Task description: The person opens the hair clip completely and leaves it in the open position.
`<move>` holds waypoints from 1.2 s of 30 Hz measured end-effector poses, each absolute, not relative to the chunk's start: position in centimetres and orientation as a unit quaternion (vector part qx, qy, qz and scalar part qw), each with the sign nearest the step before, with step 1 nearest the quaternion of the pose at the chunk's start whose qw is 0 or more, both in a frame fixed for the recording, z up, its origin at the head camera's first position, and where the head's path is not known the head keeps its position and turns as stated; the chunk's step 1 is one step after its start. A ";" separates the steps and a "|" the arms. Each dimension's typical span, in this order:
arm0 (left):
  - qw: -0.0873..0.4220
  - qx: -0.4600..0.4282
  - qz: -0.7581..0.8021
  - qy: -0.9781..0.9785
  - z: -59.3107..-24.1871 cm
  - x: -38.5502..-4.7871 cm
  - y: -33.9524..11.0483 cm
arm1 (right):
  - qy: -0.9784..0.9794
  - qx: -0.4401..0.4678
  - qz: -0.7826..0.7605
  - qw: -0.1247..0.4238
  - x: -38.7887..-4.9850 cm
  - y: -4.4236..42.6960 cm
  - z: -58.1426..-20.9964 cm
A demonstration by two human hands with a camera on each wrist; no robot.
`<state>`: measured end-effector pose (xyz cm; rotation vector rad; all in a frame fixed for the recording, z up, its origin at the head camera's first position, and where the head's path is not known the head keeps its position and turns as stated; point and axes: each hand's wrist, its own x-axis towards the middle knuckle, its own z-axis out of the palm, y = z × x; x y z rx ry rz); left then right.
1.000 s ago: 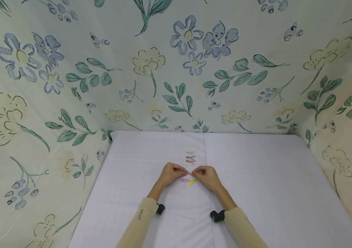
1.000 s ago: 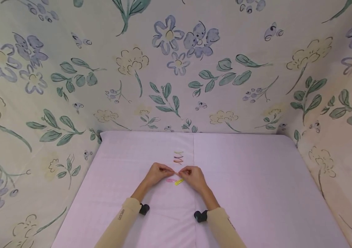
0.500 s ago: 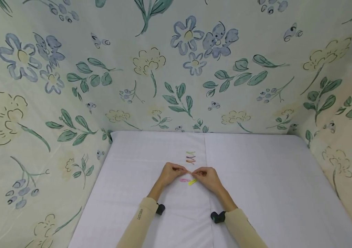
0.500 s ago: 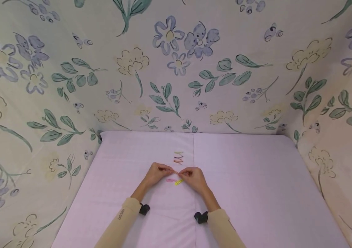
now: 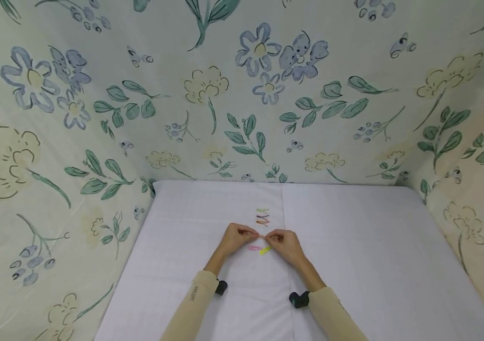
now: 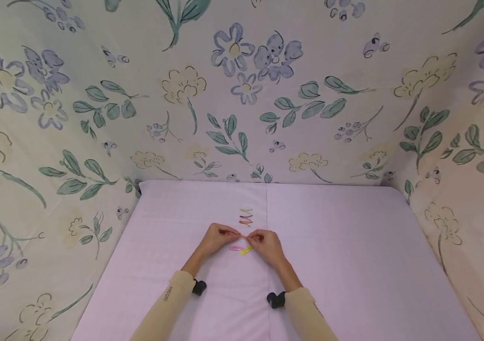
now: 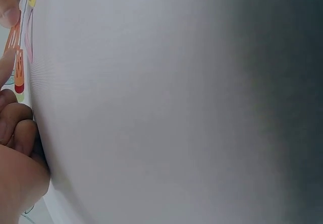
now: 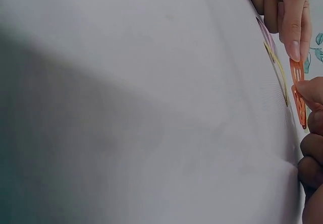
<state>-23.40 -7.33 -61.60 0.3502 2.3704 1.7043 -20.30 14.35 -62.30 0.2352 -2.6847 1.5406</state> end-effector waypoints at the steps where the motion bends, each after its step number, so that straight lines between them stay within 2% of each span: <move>1: 0.101 0.120 0.577 0.802 -61.6 -23.4 -7.3 | -0.864 0.077 0.497 0.022 -20.3 14.3 -62.4; 18: 0.079 0.108 0.611 0.780 -61.6 -23.4 -7.3 | -0.841 0.059 0.535 0.052 -20.4 14.2 -62.4; 31: 0.072 0.141 0.598 0.786 -61.9 -23.9 -7.4 | -0.824 0.078 0.561 -0.003 -20.7 14.3 -62.3; 36: 0.087 0.146 0.588 0.790 -62.0 -23.9 -7.7 | -0.828 0.082 0.554 -0.032 -21.0 14.7 -62.5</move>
